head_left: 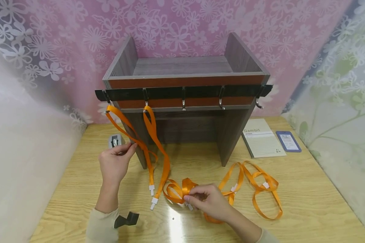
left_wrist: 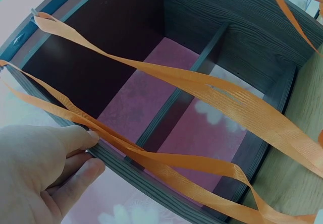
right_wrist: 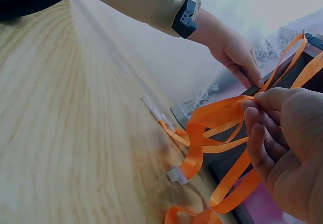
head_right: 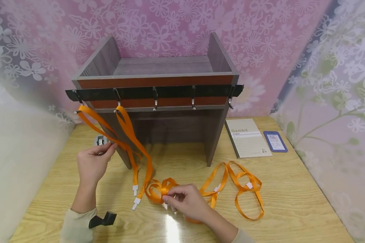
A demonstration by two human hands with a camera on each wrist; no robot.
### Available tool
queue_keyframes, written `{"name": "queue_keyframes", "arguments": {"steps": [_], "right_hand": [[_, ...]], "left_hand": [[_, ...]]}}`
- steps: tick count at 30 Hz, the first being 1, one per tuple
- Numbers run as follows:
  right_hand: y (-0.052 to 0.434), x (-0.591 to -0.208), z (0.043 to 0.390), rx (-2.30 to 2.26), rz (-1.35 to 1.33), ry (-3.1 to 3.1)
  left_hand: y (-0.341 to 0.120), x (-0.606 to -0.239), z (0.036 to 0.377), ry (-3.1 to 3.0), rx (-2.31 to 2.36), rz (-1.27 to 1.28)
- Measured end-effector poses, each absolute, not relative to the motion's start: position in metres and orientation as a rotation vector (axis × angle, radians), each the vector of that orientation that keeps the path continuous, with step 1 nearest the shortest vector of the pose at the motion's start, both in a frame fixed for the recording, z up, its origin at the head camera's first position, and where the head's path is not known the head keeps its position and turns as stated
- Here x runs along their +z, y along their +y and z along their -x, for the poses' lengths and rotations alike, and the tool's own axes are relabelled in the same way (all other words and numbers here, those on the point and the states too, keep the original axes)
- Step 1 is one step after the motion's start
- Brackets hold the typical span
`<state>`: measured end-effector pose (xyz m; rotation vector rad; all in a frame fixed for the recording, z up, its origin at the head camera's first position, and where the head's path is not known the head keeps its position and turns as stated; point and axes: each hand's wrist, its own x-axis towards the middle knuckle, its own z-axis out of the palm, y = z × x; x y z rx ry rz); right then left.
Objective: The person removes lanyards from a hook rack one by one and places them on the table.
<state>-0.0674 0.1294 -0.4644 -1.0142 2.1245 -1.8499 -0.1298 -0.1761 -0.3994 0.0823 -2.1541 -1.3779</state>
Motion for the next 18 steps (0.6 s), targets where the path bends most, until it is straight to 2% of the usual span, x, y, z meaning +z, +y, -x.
{"name": "queue_keyframes", "arguments": {"steps": [18], "right_hand": [[0.1364,-0.473,0.0618,-1.477,0.872,2.229]], "left_hand": [[-0.1759,-0.4005,0.1288,-2.181,-1.372,-0.108]]}}
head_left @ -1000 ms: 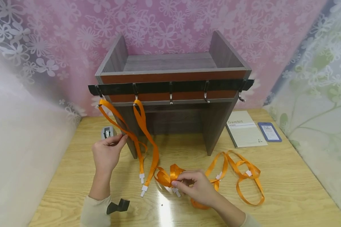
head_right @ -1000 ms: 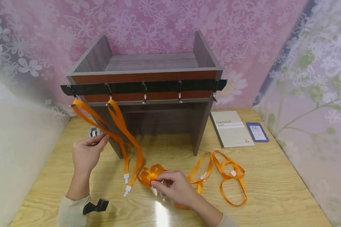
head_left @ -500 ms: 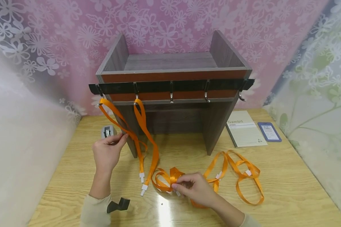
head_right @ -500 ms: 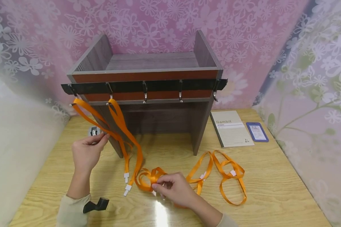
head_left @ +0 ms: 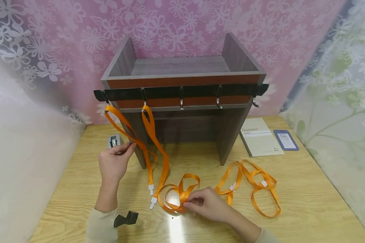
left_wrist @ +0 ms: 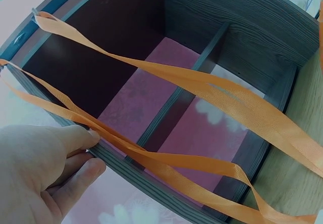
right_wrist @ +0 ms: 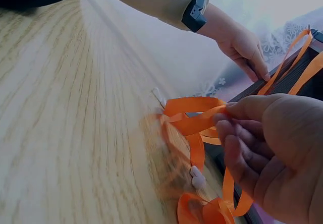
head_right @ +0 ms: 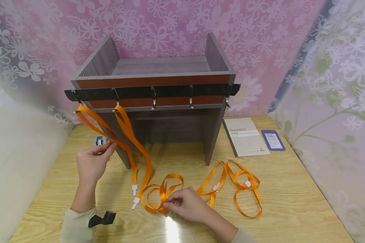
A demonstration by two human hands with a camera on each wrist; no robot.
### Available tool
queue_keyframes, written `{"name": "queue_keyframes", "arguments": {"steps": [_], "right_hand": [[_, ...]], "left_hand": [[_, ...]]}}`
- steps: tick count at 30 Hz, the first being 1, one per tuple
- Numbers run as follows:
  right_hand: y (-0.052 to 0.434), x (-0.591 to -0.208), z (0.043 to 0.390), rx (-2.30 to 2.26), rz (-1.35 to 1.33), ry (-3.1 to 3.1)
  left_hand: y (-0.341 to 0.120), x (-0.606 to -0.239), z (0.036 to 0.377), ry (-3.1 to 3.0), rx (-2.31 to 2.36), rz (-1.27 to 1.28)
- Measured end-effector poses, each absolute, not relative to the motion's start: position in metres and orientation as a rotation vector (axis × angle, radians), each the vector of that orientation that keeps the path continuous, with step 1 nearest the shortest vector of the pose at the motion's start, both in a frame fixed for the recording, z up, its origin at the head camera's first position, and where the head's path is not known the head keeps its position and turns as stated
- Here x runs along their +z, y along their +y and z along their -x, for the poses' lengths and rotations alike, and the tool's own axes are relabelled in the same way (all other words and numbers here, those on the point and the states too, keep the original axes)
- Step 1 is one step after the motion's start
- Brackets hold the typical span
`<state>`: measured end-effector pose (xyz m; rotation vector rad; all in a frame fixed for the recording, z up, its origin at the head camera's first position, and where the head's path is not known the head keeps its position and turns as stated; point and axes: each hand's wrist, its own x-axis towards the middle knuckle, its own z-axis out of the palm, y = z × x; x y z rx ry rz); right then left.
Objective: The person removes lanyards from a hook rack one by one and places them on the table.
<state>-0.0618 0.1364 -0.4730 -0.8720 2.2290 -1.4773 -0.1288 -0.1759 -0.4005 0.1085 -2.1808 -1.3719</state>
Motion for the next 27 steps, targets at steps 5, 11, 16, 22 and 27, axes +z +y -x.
{"name": "queue_keyframes", "arguments": {"steps": [5,11,16,22,27], "right_hand": [[0.138,-0.474,0.061,-1.418,0.842,2.213],[0.14,-0.473,0.063,-1.45,0.792,2.174],[0.14,-0.471,0.064,-1.515,0.78,2.142],[0.138,-0.467,0.066,-1.597,0.81,2.177],[0.136,-0.462,0.067,-1.671,0.788,2.185]], "left_hand": [[-0.176,-0.402,0.129,-2.173,-1.382,-0.083],[-0.176,-0.401,0.129,-2.155,-1.36,-0.076],[-0.176,-0.401,0.129,-2.154,-1.371,-0.086],[-0.177,-0.402,0.13,-2.152,-1.38,-0.09],[-0.177,-0.402,0.13,-2.155,-1.373,-0.09]]}}
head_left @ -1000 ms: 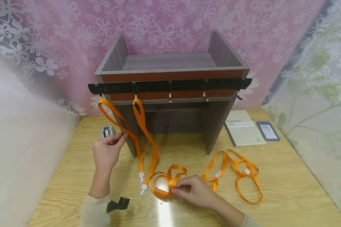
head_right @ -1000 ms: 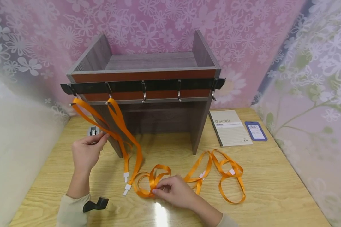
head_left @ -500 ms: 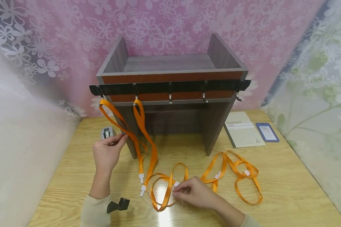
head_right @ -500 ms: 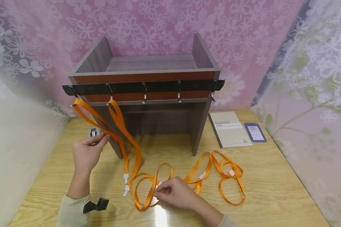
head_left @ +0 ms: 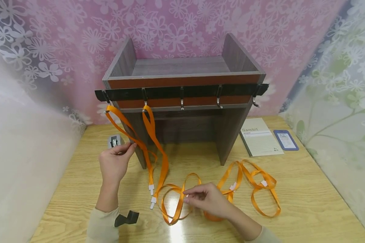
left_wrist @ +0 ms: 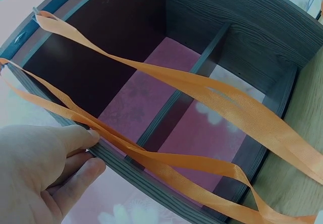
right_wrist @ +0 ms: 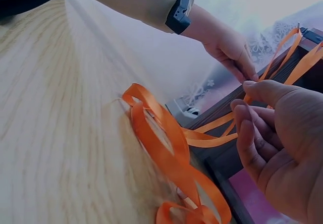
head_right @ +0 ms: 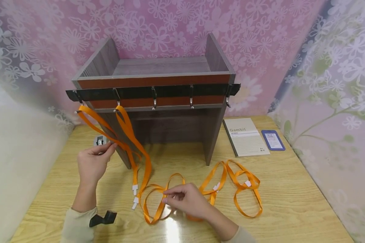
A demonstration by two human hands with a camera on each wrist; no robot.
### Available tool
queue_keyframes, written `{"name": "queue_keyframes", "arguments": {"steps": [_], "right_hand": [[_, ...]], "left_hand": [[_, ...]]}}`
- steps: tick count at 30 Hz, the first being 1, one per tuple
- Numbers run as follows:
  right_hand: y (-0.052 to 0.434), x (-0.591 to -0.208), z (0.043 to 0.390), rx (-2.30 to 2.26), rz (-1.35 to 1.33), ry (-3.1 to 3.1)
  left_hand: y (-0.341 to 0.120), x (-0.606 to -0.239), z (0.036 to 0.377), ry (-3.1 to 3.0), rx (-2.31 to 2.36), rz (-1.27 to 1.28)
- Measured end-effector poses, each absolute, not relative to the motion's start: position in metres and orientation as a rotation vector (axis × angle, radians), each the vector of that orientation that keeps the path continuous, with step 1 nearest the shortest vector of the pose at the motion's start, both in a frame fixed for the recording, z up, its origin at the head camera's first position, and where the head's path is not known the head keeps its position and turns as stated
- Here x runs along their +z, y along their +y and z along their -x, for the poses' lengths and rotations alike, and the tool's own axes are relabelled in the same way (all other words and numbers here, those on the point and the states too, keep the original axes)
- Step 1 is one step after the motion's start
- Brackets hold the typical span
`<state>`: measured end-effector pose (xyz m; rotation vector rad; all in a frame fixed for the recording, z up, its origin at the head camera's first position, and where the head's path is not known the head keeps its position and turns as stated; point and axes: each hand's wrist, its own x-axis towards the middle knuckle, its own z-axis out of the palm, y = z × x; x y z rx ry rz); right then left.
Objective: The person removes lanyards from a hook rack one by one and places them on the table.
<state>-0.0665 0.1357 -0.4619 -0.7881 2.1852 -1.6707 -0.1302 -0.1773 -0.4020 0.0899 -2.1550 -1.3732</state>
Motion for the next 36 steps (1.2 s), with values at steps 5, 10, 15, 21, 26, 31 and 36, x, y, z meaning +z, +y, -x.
{"name": "queue_keyframes", "arguments": {"steps": [5,10,15,21,26,31,36], "right_hand": [[0.137,-0.458,0.07,-1.729,0.773,2.168],[0.14,-0.454,0.074,-1.767,0.804,2.201],[0.145,-0.447,0.081,-1.788,0.819,2.231],[0.155,-0.437,0.089,-1.749,0.7,2.299],[0.162,-0.432,0.096,-1.802,0.7,2.316],[0.169,-0.431,0.099,-1.857,0.715,2.339],[0.174,-0.432,0.103,-1.926,0.742,2.333]], "left_hand": [[-0.177,-0.401,0.131,-2.16,-1.37,-0.094],[-0.176,-0.401,0.131,-2.155,-1.364,-0.079],[-0.177,-0.4,0.133,-2.149,-1.362,-0.062],[-0.177,-0.4,0.133,-2.161,-1.363,-0.066],[-0.176,-0.4,0.133,-2.166,-1.357,-0.065],[-0.177,-0.402,0.132,-2.177,-1.347,-0.072],[-0.179,-0.404,0.13,-2.194,-1.333,-0.098]]}}
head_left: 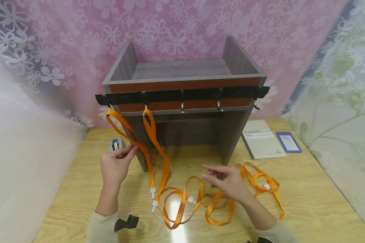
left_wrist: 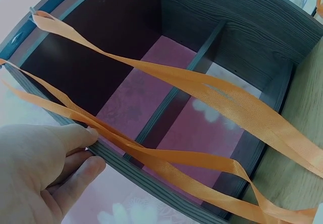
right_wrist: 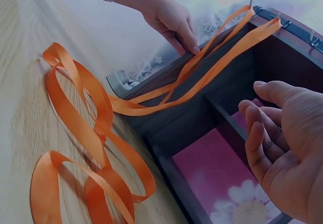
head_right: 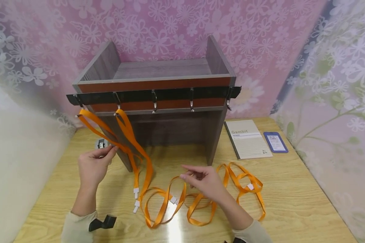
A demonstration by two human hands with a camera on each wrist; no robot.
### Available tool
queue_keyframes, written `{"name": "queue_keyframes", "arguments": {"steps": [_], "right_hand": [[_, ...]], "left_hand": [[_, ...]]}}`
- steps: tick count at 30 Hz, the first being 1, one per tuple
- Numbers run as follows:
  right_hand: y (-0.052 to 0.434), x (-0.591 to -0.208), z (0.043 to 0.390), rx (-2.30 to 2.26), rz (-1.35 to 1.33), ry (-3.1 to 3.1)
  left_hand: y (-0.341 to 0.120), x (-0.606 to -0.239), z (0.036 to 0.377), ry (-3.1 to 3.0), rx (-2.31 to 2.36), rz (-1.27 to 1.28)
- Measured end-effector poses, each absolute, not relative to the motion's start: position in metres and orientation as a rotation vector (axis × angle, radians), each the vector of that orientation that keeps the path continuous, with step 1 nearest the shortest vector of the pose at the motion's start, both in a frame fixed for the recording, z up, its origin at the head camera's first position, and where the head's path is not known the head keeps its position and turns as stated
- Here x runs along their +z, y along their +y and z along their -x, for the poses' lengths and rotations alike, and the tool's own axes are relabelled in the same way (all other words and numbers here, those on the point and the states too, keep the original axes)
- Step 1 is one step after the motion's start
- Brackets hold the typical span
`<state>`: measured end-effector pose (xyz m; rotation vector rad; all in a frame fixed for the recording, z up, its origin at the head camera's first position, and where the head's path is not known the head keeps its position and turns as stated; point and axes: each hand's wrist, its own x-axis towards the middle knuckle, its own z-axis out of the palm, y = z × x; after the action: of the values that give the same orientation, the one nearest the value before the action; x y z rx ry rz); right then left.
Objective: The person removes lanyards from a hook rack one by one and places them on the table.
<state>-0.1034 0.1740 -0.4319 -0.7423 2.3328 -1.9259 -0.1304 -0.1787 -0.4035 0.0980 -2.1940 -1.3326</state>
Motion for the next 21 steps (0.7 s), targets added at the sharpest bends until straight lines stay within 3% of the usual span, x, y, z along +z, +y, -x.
{"name": "queue_keyframes", "arguments": {"steps": [21], "right_hand": [[0.203,-0.435,0.117,-1.965,0.445,2.449]], "left_hand": [[-0.178,-0.403,0.129,-2.186,-1.327,-0.09]]}}
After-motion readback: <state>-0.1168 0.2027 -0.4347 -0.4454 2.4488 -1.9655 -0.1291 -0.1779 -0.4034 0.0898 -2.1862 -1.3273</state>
